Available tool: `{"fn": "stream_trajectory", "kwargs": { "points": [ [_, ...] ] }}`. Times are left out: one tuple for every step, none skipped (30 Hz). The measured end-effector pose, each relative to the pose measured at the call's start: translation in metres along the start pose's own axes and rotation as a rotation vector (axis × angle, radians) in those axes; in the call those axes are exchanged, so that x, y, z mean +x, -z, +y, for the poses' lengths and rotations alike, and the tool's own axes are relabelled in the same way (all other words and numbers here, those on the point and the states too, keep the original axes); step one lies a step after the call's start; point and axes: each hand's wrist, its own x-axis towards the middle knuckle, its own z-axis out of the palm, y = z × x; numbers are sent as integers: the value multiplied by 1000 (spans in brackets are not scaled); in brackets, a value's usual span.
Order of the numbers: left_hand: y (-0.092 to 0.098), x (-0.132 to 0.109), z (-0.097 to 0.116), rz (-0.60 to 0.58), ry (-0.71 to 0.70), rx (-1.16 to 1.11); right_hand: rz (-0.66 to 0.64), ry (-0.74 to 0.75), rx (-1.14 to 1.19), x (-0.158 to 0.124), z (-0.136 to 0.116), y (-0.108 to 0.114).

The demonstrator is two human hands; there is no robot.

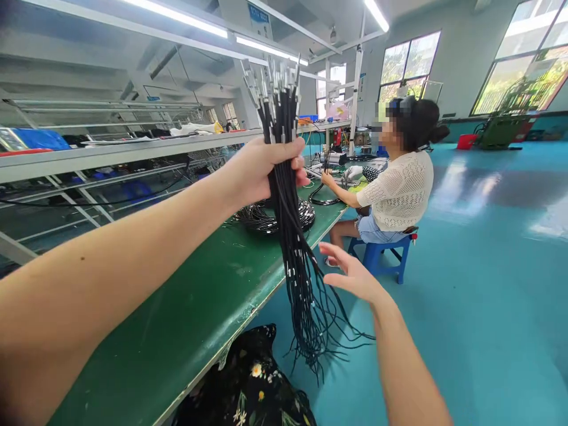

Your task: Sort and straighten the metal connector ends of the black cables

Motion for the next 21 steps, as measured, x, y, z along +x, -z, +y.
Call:
{"fn": "stream_trajectory", "kwargs": {
  "points": [
    [-3, -3, -1, -67, 26, -28, 33, 59, 124, 8, -9, -7],
    [-6, -6, -1, -130, 47, -45, 11, 112, 246, 17, -17, -16],
    [-8, -8, -1, -183, 62, -53, -67, 145, 352, 25, -25, -26],
    [-10, -9, -1, -228, 72, -51, -169, 157, 431, 33, -30, -36],
    [-9, -10, -1, -259, 73, -45, -243, 147, 477, 40, -34, -45],
    [-7, -11, -1, -275, 64, -40, -259, 126, 488, 45, -36, -53],
    [-3, -11, -1, -278, 45, -40, -202, 99, 465, 49, -37, -59],
    [3, -10, -2, -266, 17, -44, -80, 70, 405, 53, -36, -63],
    [11, -9, -5, -238, -21, -52, 87, 40, 313, 55, -34, -64],
    [20, -8, -9, -192, -60, -61, 262, 15, 210, 58, -32, -64],
    [29, -8, -14, -135, -87, -67, 407, -6, 117, 60, -28, -63],
    [37, -8, -20, -82, -96, -68, 510, -21, 45, 62, -25, -62],
    [44, -8, -28, -35, -89, -62, 575, -33, 1, 64, -21, -61],
    [50, -10, -35, -10, -63, -50, 608, -40, -16, 66, -18, -60],
    [54, -12, -42, 8, -39, -34, 621, -42, -14, 67, -14, -60],
    [57, -15, -49, 25, -22, -18, 624, -43, -5, 68, -11, -61],
    [59, -19, -55, 47, -22, -9, 630, -45, 1, 69, -8, -61],
    [60, -23, -60, 83, -40, -12, 637, -48, 11, 69, -5, -61],
    [61, -28, -65, 127, -60, -33, 644, -51, 21, 69, -2, -60],
    [62, -33, -70, 174, -75, -66, 651, -55, 32, 69, 0, -60],
    [63, -37, -75, 221, -81, -102, 657, -60, 40, 69, 2, -58]
  ]
}}
